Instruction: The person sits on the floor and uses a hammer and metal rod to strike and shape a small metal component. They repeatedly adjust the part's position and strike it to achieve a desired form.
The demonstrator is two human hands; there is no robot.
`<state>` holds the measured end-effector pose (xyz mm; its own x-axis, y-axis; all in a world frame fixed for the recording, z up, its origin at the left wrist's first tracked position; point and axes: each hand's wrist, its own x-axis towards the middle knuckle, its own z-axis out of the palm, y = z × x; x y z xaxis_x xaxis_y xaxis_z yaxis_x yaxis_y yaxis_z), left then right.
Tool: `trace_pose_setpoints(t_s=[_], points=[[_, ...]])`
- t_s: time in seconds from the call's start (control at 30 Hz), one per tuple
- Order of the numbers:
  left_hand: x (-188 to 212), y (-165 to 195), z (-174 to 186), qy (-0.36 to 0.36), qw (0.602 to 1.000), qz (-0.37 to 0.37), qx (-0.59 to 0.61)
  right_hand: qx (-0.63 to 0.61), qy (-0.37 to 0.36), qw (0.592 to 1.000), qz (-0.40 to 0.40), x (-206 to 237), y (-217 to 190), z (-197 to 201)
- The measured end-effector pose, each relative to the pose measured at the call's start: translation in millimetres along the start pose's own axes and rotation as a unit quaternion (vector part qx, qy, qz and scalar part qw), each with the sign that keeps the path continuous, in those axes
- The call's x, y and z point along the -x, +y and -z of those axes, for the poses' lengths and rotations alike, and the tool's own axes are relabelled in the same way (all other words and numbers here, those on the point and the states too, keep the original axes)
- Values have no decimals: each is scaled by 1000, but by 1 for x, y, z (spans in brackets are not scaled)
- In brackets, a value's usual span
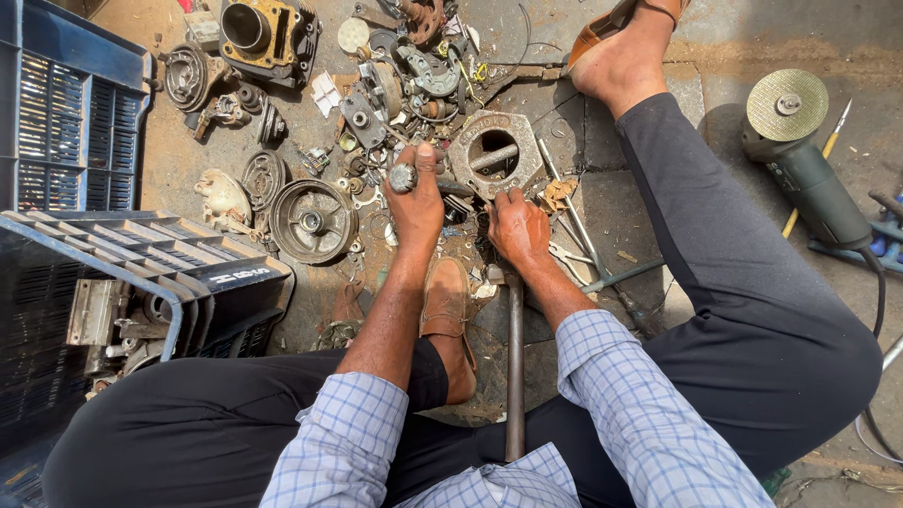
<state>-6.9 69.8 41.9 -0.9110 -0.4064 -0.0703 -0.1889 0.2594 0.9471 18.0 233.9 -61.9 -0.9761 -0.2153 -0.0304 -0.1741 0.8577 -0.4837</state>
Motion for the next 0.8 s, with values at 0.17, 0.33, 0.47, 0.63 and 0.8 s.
trace_pose_setpoints(t_s=[0.17, 0.33, 0.47, 0.63, 0.8], points=[[-3, 27, 20, -50, 985, 86, -139, -6, -38, 999, -20, 0, -2, 1], [0, 32, 26, -99, 992, 84, -5, -5, 20, 1000, 6, -1, -3, 1], [6, 28, 25, -96, 991, 94, 11, -13, 27, 999, 12, -1, -1, 1], [15, 25, 23, -79, 995, 59, -1, -17, 30, 999, 20, -1, 0, 1], [23, 24, 22, -75, 995, 57, -32, -19, 11, 1000, 7, -2, 0, 1]])
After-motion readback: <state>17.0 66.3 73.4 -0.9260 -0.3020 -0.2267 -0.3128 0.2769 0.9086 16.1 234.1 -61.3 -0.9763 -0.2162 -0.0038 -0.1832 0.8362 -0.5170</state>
